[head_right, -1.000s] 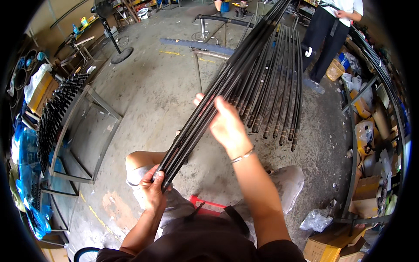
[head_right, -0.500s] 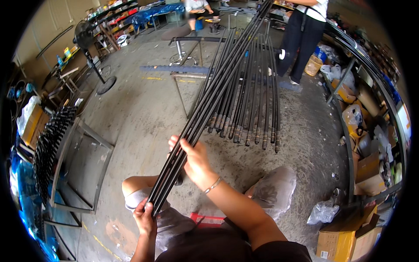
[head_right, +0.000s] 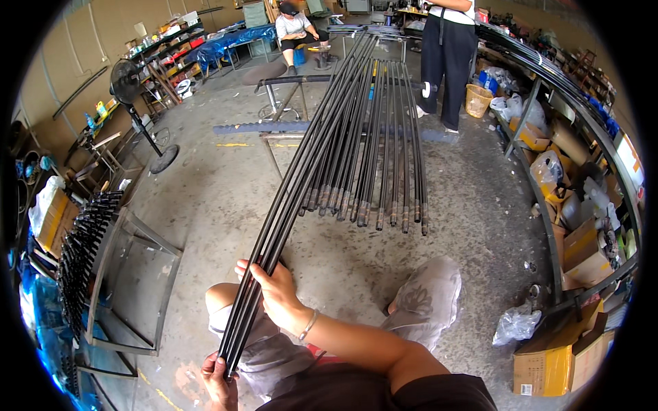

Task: The person picks up long black metal rods one by one from a pile on a metal rack and places them into a clear plastic bag. They continue this process, stacking the rods neatly inside the bag until a substantial bundle is formed. The person then lifts the bag containing the rods and hands it to a coworker.

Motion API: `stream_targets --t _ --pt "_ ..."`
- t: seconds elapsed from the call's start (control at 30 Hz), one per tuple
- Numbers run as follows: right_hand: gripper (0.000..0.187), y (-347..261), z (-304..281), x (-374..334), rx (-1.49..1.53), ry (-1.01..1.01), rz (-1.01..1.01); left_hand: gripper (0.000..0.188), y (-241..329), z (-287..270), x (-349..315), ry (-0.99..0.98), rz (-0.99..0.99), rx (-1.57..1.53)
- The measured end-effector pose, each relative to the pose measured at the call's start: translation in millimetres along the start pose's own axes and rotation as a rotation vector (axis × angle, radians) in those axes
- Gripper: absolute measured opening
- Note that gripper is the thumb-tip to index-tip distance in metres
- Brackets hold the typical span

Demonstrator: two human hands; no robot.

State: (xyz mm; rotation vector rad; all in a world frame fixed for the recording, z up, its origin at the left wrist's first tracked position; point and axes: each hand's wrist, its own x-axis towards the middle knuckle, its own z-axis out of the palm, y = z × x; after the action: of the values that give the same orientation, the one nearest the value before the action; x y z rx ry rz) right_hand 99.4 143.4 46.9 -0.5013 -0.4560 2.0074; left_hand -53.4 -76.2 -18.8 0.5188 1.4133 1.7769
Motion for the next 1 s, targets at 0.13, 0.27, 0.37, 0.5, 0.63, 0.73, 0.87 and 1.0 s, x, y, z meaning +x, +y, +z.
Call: stream_targets --t 0.13,0.27,0.37,0.5,0.63,0.73,0.87,1.0 --pt "0.019 -13 7 13 0.003 0.012 -0.082 0.031 17 18 -5 -0.033 -0.058 0.121" --pt "0.018 -38 11 32 -0.071 0.046 -0.118 0.039 56 96 -11 -0.016 -0.053 0.041" --pt "0.019 -69 5 57 -0.050 0.035 -0.151 0.052 49 114 10 -0.259 0.042 0.112" --pt "0.018 -139 3 96 -0.073 0.025 -0.068 0.043 51 187 54 -0.329 0.096 0.263" --pt "0.027 -205 -23 149 -0.157 0.031 -0.093 0.042 47 277 98 -0.265 0.014 0.184" --pt "0.029 -236 -57 171 -0.279 0.006 -0.176 0.041 25 336 137 -0.316 0.080 0.116" --pt "0.034 -248 -74 142 -0.363 0.122 -0.271 0.040 1 373 168 -0.354 0.161 0.195" --pt "0.043 -267 -112 91 -0.501 0.208 -0.483 0.038 -15 383 178 -0.375 0.219 0.282"
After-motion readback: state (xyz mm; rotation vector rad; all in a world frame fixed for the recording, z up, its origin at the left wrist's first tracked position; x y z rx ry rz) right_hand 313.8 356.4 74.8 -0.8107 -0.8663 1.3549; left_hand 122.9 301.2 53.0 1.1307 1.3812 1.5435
